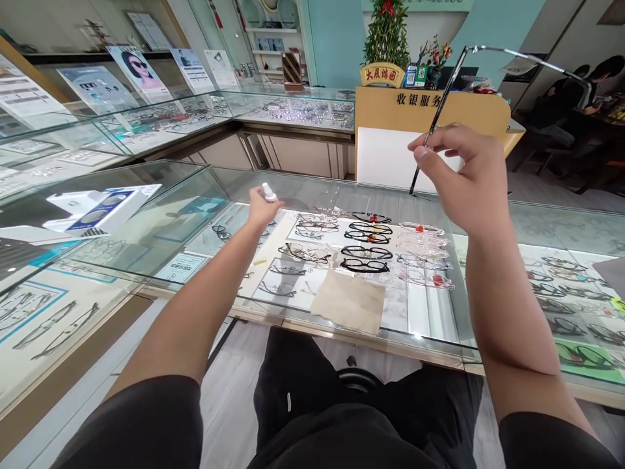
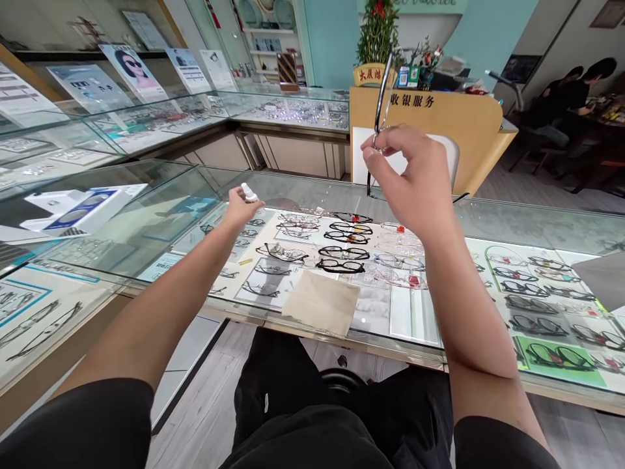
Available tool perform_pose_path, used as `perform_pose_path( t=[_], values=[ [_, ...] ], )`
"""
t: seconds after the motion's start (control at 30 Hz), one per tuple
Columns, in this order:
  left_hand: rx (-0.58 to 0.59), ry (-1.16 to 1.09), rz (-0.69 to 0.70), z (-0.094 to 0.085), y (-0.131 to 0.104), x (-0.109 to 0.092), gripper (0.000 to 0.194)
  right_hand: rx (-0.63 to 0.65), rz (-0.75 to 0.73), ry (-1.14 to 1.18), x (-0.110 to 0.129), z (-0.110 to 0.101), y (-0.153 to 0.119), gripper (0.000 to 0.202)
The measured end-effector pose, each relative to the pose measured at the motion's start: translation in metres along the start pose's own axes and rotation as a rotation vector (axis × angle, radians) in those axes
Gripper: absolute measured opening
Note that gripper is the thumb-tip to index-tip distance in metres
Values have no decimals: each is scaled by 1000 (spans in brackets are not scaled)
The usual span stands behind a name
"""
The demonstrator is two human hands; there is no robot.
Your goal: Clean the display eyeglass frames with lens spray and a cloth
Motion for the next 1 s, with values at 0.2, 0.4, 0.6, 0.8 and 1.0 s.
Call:
perform_pose_path(
  t=[0.2, 0.4, 0.6, 0.8, 1.0],
  values=[
    [8, -44, -141, 8, -6, -28, 19, 61, 82, -48, 5, -9, 5, 14],
    [276, -509, -62, 28, -33, -155, 31, 40, 199, 55, -7, -6, 9, 18],
    [970, -995, -98, 35, -107, -272, 58, 125, 374, 181, -8, -7, 9, 23],
    [1133, -963, -102, 34, -135, -282, 85, 222, 488, 321, -8, 1, 7, 23],
    [1040, -843, -27, 30, -131, -272, 90, 294, 528, 360, -6, 16, -1, 27]
  ],
)
Point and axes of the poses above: each hand's wrist, its own y-axis towards the middle knuckle, its own z-axis out of the palm, x = y × z, the point moved 3 cm from there along y, towards the middle knuckle, and after that the axes turned 10 degrees about -x, right-handed, at the moved point
